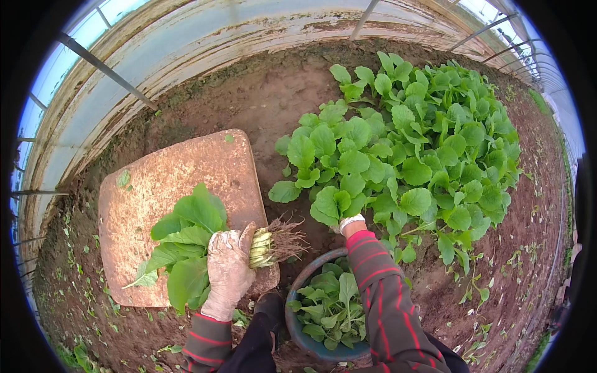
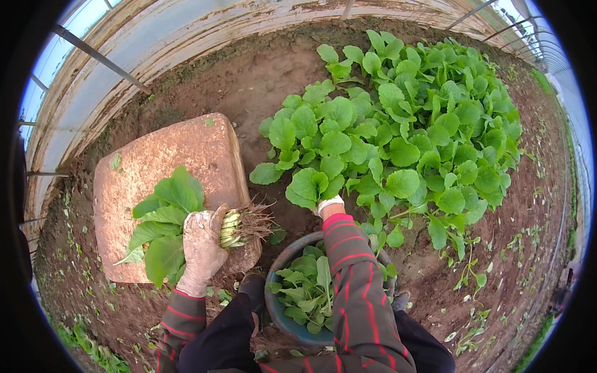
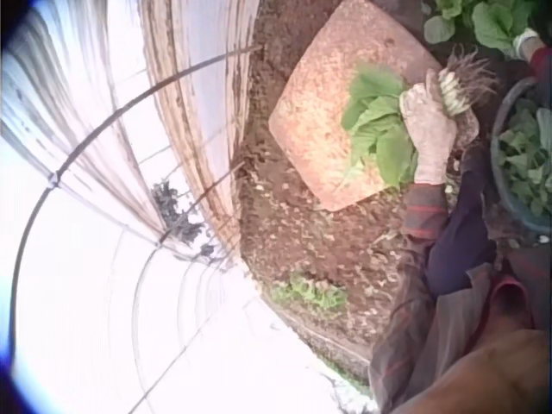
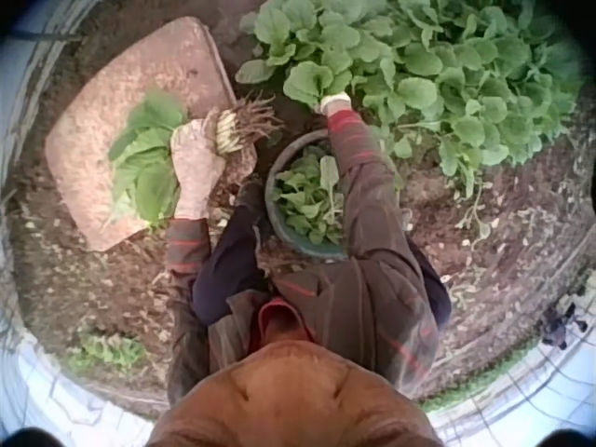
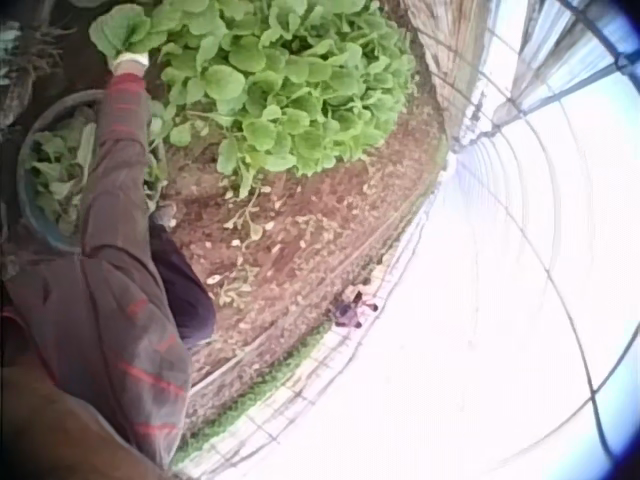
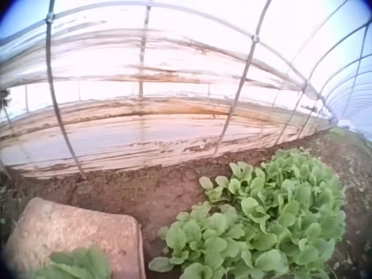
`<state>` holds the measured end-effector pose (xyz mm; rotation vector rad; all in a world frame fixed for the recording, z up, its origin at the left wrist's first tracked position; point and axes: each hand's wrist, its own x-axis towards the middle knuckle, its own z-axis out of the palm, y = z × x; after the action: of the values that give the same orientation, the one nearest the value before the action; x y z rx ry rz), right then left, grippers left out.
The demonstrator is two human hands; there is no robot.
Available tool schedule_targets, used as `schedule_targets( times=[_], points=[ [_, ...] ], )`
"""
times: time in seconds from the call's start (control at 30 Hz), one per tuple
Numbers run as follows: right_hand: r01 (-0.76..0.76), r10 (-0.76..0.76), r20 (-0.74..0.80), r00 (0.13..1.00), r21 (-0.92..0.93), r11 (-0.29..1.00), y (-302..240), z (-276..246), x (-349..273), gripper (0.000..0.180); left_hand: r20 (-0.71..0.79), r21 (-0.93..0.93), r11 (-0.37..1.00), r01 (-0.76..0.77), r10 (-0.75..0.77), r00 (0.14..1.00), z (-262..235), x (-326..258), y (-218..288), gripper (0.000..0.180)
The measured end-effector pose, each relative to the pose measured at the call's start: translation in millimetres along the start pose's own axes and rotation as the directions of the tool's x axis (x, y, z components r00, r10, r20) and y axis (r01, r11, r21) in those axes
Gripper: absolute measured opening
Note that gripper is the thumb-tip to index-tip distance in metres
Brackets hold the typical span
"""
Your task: The person harvests leafy green vegetables by hand inside a greenhouse. They pull the plants from the soil, shake off excess dirt, and place them into a blue bucket. The person also uses a wooden board to trim the roots of the harvested vegetables.
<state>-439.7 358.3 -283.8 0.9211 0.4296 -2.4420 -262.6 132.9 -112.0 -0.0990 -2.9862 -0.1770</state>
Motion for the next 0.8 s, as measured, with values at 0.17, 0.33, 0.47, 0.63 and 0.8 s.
schedule_targets(
  times=[0.17, 0.33, 0.47, 0.63, 0.8],
  points=[
    [0.074, 0.056, 0.498, 0.865, -0.239, 0.968, -23, -9, -71, 0.034, 0.003, 0.018, 1.000, -0.003, 0.003, 1.000, 0, -3, 0, 0.065],
    [-0.094, 0.141, 0.001, 0.990, -0.743, 0.662, -51, -71, -123, 0.028, 0.078, 0.071, 0.997, 0.008, -0.014, 0.997, 2, 0, 4, 0.063],
    [0.433, 0.057, 0.440, 0.896, -0.896, 0.102, -73, -75, -140, 0.021, 0.064, 0.098, 0.995, 0.000, -0.006, 0.998, 1, 0, 3, 0.061],
    [0.228, -0.215, 0.118, 0.969, -0.757, 0.612, -50, -9, -167, 0.025, 0.026, 0.096, 0.995, -0.014, 0.011, 1.000, 4, -6, -3, 0.054],
    [0.353, -0.280, 0.240, 0.929, -0.798, 0.488, -39, 20, -174, 0.034, 0.022, 0.087, 0.996, -0.023, 0.021, 1.000, 8, -7, -4, 0.052]
  ],
)
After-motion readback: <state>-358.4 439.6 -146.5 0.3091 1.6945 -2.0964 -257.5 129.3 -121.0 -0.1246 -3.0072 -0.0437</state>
